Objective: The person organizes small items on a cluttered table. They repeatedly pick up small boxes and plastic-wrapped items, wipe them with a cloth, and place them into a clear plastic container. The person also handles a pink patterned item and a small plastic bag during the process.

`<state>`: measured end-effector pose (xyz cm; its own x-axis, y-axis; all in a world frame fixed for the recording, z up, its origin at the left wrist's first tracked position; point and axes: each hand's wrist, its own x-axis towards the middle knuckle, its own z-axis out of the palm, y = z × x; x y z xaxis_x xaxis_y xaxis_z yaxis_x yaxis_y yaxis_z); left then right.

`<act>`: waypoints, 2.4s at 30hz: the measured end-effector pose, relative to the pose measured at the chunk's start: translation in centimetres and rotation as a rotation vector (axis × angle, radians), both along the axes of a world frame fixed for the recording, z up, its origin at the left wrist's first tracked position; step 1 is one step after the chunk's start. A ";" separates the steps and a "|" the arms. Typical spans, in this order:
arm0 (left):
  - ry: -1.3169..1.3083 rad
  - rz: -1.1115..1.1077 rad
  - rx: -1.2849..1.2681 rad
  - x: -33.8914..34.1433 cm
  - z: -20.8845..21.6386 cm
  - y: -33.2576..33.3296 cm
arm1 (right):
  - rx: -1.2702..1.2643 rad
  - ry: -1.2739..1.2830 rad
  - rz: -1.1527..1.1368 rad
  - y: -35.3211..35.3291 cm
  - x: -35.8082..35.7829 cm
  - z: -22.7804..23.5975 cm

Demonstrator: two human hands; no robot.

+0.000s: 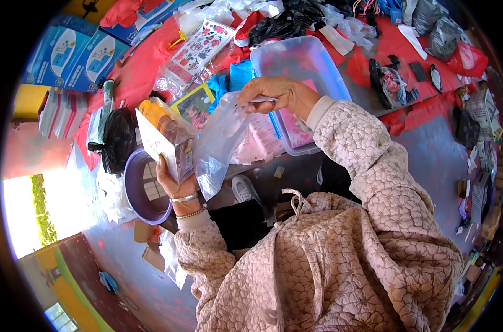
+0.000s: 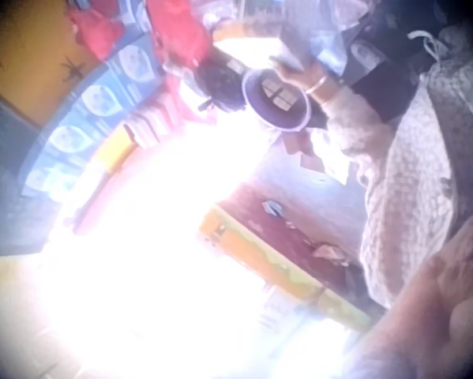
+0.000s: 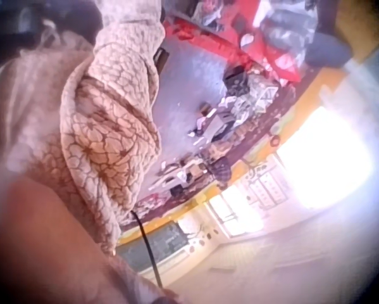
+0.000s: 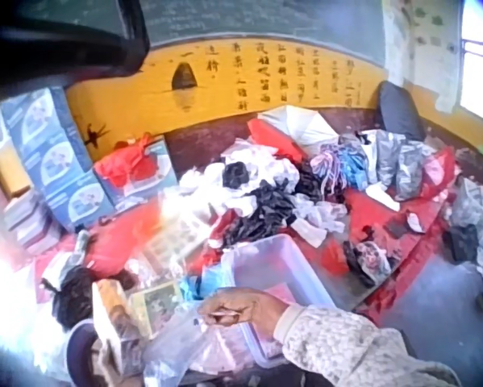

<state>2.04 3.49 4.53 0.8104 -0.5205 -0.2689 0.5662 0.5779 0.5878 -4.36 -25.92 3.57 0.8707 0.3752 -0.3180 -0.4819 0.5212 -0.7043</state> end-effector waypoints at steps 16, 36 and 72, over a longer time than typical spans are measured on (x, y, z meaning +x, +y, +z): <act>-0.158 0.257 -0.042 2.0 1.3 2.2 | -0.571 -0.417 0.385 3.8 -2.8 1.9; -0.227 0.103 -0.329 3.4 -0.8 3.0 | -0.750 -0.347 0.495 10.3 -4.3 -3.1; 0.018 0.075 -0.227 1.2 0.1 -0.1 | -0.148 0.078 -0.311 7.5 0.2 -3.2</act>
